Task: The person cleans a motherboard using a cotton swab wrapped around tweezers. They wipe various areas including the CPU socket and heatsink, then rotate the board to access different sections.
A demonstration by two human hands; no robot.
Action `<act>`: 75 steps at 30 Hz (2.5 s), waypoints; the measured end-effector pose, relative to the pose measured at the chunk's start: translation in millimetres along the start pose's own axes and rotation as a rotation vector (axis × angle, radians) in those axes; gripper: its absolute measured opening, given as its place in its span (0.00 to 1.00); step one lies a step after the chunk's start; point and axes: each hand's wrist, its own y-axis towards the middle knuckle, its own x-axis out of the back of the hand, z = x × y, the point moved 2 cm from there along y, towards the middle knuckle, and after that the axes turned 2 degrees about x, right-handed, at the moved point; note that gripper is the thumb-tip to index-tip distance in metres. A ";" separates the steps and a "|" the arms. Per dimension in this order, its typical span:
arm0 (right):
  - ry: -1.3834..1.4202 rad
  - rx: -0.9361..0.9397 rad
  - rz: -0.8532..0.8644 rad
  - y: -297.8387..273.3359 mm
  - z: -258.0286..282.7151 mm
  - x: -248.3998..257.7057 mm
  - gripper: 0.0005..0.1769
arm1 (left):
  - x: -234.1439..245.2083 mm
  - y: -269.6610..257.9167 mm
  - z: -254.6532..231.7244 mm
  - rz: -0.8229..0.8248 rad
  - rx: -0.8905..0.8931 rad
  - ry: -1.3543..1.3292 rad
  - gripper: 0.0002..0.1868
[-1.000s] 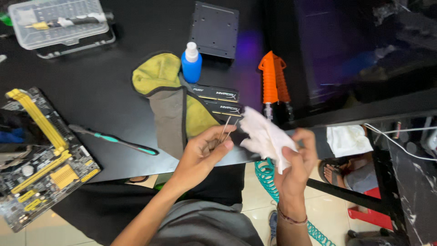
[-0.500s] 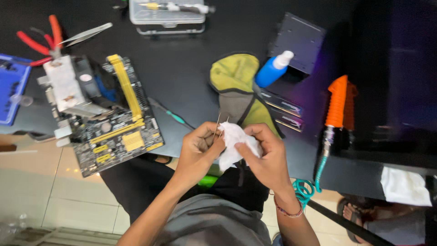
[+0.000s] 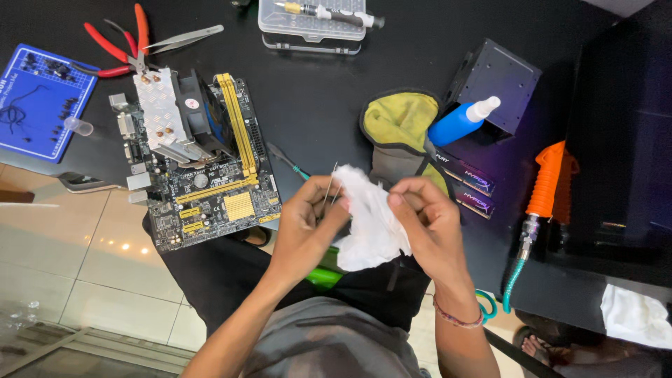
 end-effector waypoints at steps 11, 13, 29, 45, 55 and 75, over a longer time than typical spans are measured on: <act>-0.011 0.100 0.071 8.5 33.1 -19.3 0.35 | 14.6 -1.3 -6.6 -0.043 0.053 0.095 0.12; -0.098 0.127 0.201 7.3 36.9 -23.5 0.60 | 15.4 2.1 -3.2 -0.048 0.054 0.086 0.12; 0.055 -0.091 -0.032 33.2 29.7 -5.9 0.30 | 19.1 -3.5 -38.9 0.067 0.089 0.025 0.17; -0.256 0.326 0.042 41.9 31.8 7.4 0.12 | 35.2 5.2 -4.2 0.054 0.144 -0.015 0.11; -0.437 0.548 0.503 28.4 77.0 -16.8 0.09 | 35.0 8.4 6.3 -0.005 0.281 -0.274 0.09; -0.360 0.196 0.222 38.9 44.8 -20.9 0.11 | 33.0 0.1 -23.9 0.054 0.188 -0.119 0.25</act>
